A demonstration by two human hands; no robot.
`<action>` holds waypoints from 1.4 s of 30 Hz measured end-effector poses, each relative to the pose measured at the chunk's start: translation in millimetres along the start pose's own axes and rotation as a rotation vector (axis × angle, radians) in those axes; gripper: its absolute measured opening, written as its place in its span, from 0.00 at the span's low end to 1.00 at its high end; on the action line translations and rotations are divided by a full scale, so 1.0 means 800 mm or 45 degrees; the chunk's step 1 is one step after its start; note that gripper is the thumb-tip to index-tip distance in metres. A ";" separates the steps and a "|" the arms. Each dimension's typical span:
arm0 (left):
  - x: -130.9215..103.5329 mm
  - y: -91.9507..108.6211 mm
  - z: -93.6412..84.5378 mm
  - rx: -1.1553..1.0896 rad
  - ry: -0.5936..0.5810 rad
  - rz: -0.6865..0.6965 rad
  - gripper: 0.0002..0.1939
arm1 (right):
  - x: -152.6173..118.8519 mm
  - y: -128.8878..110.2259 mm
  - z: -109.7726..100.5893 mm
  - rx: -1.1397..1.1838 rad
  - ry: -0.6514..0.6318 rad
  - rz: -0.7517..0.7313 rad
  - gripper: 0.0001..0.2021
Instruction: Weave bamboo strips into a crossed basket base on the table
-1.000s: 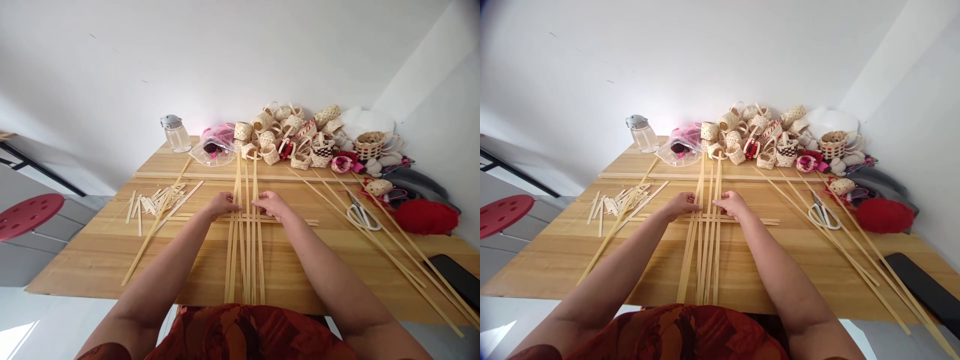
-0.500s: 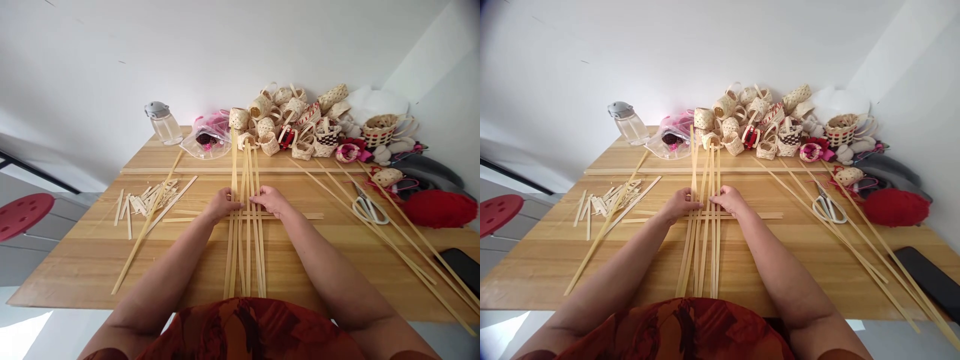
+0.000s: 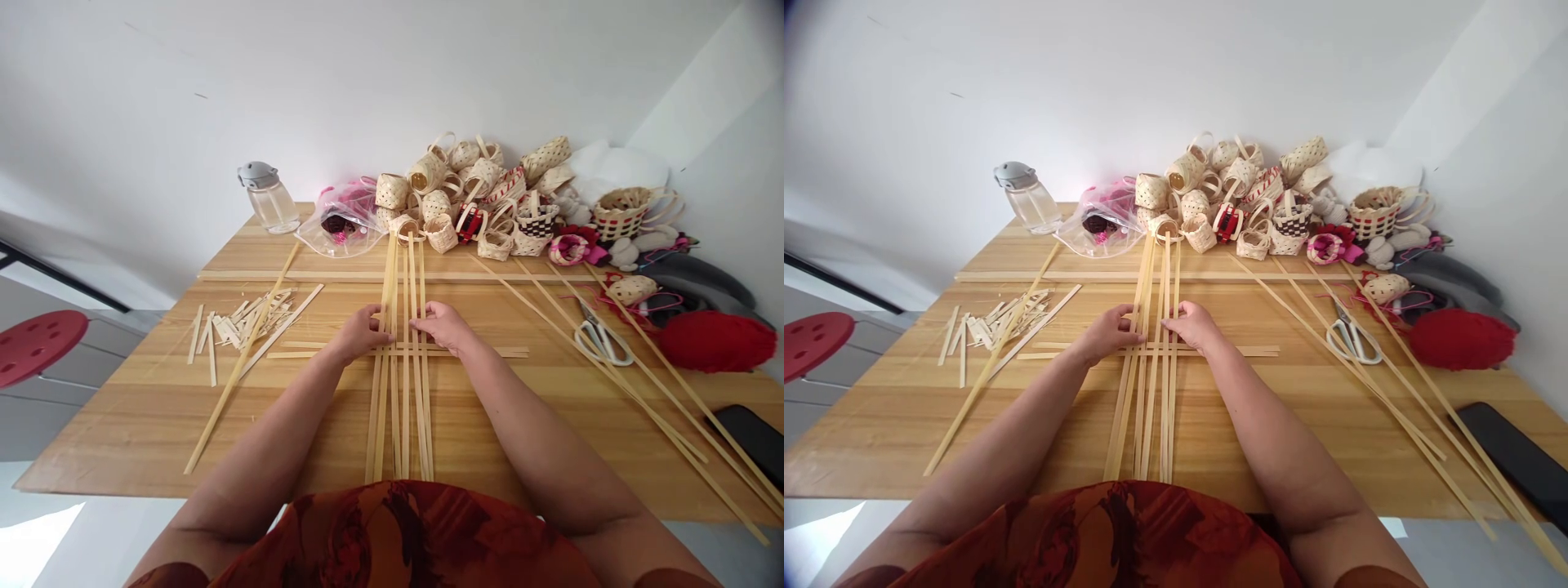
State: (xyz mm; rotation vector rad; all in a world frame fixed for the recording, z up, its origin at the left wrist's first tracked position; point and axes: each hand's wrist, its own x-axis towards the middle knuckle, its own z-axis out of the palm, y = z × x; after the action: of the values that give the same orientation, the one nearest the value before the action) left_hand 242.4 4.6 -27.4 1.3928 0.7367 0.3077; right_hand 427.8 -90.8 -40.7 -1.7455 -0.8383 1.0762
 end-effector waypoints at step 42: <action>0.009 -0.012 0.003 0.242 0.311 0.057 0.15 | 0.000 0.001 0.008 0.127 -0.046 -0.031 0.16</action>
State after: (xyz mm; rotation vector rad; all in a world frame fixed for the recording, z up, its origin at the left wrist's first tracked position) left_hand 247.2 5.0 -38.3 1.5696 0.9562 0.4585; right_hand 422.0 -89.0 -42.6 -1.6339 -0.8121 1.1174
